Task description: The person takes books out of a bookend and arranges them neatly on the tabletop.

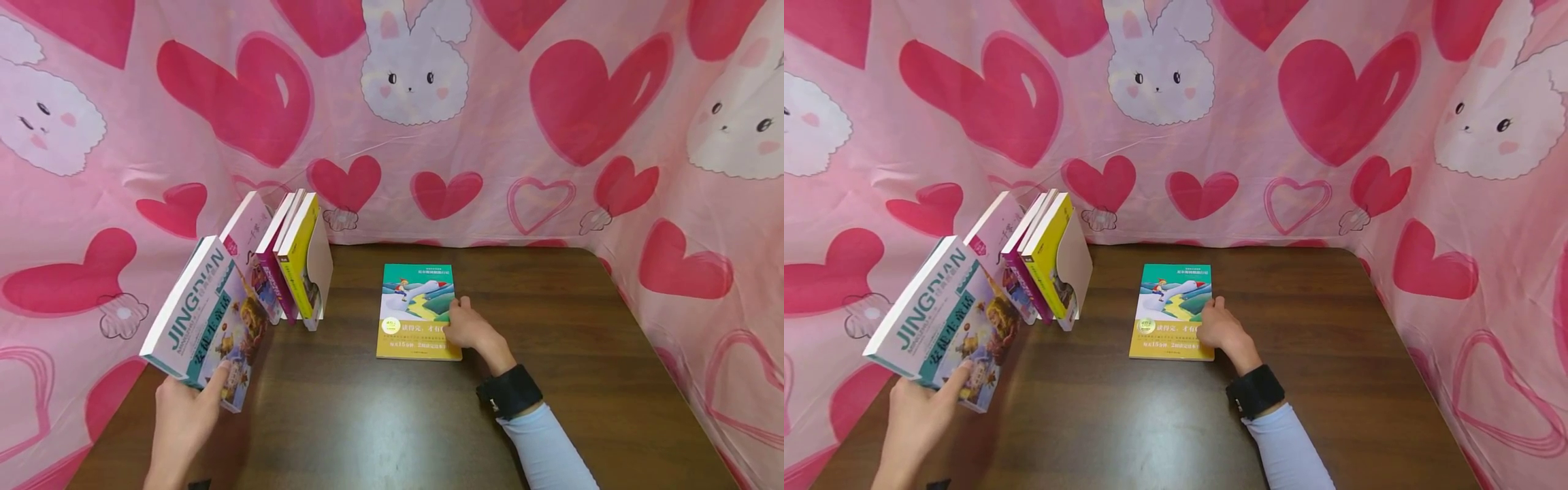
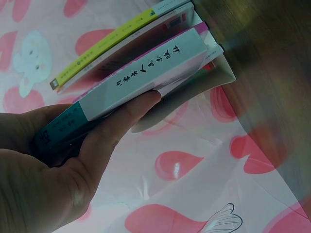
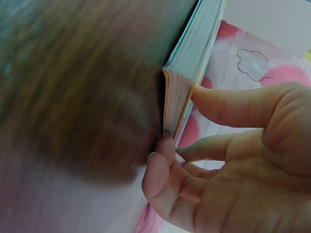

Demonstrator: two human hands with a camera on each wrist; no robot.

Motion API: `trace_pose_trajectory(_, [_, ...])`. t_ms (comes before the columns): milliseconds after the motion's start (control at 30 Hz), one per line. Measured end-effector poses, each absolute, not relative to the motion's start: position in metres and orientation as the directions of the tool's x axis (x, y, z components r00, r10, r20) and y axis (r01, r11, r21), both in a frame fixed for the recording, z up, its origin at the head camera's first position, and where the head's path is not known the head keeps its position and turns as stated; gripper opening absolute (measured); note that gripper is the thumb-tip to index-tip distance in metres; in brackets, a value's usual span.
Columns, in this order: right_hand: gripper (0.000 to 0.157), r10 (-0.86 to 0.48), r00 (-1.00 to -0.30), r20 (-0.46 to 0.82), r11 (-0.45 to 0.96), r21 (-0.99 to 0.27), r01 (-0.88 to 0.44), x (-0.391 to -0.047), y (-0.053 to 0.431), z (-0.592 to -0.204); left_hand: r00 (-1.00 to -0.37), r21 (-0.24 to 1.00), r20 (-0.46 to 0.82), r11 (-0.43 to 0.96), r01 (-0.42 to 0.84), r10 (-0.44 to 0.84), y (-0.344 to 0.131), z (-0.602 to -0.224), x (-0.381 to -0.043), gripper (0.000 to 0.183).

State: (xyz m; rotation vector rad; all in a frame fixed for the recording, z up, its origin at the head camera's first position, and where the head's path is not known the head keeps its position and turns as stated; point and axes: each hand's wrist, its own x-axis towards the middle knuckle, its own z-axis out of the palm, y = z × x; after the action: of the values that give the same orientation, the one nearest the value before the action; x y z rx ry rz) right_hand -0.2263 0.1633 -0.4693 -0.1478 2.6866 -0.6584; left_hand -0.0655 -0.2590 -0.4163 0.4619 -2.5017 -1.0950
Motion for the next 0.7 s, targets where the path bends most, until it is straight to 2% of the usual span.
trace_pose_trajectory(700, [0.069, -0.196, -0.927, -0.319, 0.876, -0.482, -0.019, -0.224, 0.164, -0.467, -0.908, 0.782, 0.148, 0.609, -0.135, -0.392, -0.241, -0.415, -0.058, 0.054])
